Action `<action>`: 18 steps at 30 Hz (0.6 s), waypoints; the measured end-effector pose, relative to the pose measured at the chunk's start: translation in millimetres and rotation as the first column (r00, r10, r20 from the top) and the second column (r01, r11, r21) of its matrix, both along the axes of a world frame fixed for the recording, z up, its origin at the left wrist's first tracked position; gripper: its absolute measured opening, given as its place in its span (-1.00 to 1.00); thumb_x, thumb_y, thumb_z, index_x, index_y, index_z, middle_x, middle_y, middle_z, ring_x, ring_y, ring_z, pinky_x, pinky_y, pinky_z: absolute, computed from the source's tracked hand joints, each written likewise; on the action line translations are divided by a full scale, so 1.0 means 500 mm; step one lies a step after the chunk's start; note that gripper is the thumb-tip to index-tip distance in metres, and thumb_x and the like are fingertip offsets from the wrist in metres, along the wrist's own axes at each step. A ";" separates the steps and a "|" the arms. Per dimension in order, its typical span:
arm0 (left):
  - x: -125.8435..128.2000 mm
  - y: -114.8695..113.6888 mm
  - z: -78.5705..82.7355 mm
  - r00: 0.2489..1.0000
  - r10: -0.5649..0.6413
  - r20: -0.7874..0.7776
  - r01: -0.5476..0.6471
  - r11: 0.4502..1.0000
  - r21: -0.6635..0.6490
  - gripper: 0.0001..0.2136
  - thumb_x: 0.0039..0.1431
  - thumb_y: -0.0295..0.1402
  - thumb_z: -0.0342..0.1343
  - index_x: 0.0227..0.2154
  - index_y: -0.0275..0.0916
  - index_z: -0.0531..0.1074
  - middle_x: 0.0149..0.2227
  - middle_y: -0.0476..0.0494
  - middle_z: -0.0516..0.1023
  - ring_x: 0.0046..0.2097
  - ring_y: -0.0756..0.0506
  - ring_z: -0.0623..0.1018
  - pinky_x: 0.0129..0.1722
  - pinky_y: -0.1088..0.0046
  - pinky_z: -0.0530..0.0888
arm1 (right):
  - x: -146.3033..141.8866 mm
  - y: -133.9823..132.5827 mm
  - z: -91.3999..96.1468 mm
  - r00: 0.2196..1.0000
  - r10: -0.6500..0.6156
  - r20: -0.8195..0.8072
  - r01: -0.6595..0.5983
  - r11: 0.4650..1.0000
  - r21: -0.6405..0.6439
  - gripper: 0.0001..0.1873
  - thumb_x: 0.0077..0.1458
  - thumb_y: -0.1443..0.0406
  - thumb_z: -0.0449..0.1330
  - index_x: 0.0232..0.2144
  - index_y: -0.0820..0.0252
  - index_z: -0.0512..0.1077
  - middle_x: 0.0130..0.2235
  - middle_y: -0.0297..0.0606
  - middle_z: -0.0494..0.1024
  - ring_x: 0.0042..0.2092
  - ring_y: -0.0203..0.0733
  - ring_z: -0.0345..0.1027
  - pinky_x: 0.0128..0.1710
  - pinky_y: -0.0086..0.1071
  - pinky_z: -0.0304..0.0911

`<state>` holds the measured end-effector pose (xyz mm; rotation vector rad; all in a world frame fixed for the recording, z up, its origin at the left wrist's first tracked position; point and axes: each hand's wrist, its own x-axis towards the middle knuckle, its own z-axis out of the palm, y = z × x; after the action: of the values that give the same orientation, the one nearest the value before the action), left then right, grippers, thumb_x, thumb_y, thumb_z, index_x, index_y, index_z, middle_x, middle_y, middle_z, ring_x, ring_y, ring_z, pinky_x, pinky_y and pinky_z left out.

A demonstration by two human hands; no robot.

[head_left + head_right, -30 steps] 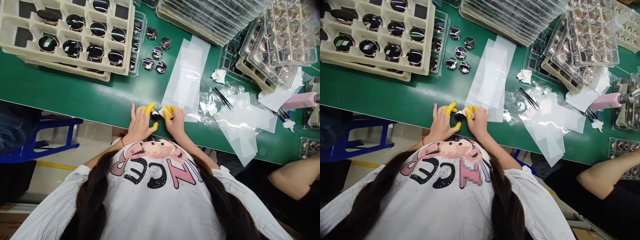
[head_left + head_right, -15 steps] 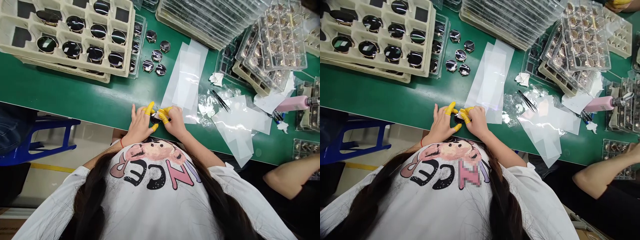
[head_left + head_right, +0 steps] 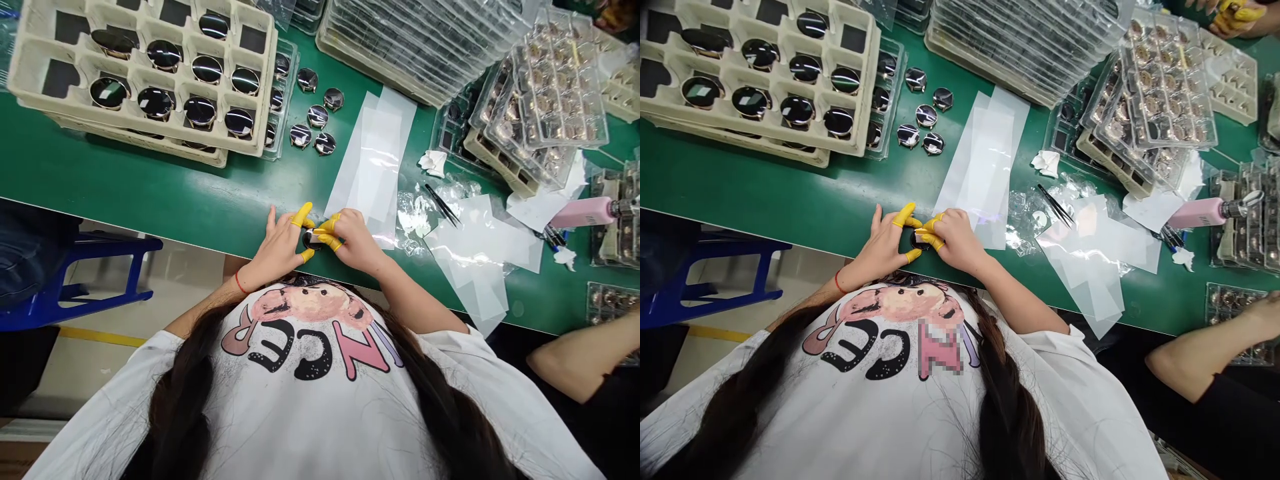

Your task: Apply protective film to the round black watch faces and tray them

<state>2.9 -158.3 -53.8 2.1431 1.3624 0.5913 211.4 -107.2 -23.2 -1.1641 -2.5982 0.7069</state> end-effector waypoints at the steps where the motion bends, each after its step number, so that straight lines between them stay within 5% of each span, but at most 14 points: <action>1: -0.005 0.005 0.001 1.000 -0.026 0.000 0.026 1.000 -0.009 -0.23 0.21 -0.31 0.12 0.37 -0.29 -0.16 0.13 -0.29 0.43 0.26 -0.29 0.32 0.40 -0.28 -0.20 | -0.009 0.004 0.004 0.998 -0.002 0.057 0.003 1.000 -0.025 -0.87 0.23 0.31 0.09 -0.39 0.15 0.34 -0.34 -0.19 0.47 -0.19 -0.06 0.22 -0.08 -0.15 0.08; 6: -0.013 0.021 0.003 0.997 -0.075 -0.011 0.075 0.997 -0.021 -0.16 0.19 -0.32 0.18 0.38 -0.33 -0.22 0.16 -0.36 0.38 0.27 -0.29 0.31 0.41 -0.25 -0.20 | -0.051 0.042 0.003 0.978 -0.099 0.182 0.104 0.995 -0.014 -0.89 0.10 0.45 0.08 -0.41 0.16 0.29 -0.30 -0.13 0.48 -0.14 0.00 0.19 -0.15 -0.16 0.03; 12: -0.013 0.021 0.004 0.996 -0.085 -0.010 0.085 0.996 -0.021 -0.13 0.21 -0.30 0.15 0.39 -0.29 -0.32 0.24 -0.38 0.31 0.25 -0.30 0.33 0.40 -0.25 -0.21 | -0.024 0.060 -0.001 0.996 -0.044 0.082 0.045 0.999 -0.006 -0.88 0.23 0.36 0.03 -0.31 0.17 0.37 -0.26 -0.11 0.48 -0.14 -0.02 0.20 -0.12 -0.15 0.05; 15: -0.015 0.022 0.003 0.997 -0.082 0.015 0.082 0.996 -0.028 -0.12 0.20 -0.30 0.14 0.40 -0.27 -0.33 0.19 -0.33 0.38 0.25 -0.28 0.35 0.41 -0.24 -0.21 | -0.002 0.054 0.007 0.998 0.060 0.010 -0.060 0.998 0.000 -0.79 0.32 0.29 -0.03 -0.24 0.17 0.41 -0.25 -0.13 0.48 -0.17 -0.06 0.21 -0.14 -0.18 0.08; 18: -0.016 0.027 0.000 0.996 -0.083 0.042 0.085 0.995 -0.043 -0.10 0.20 -0.29 0.16 0.40 -0.30 -0.34 0.14 -0.29 0.44 0.28 -0.27 0.34 0.42 -0.20 -0.22 | -0.006 0.049 0.017 0.968 0.214 0.132 -0.217 0.976 0.006 -0.80 0.28 0.32 0.02 -0.35 0.17 0.42 -0.32 -0.15 0.46 -0.20 -0.07 0.19 -0.16 -0.19 0.06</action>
<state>-5.3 -145.0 -53.7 2.1301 1.2460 0.5624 208.3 -82.8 -14.5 -0.9610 -2.8666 0.6636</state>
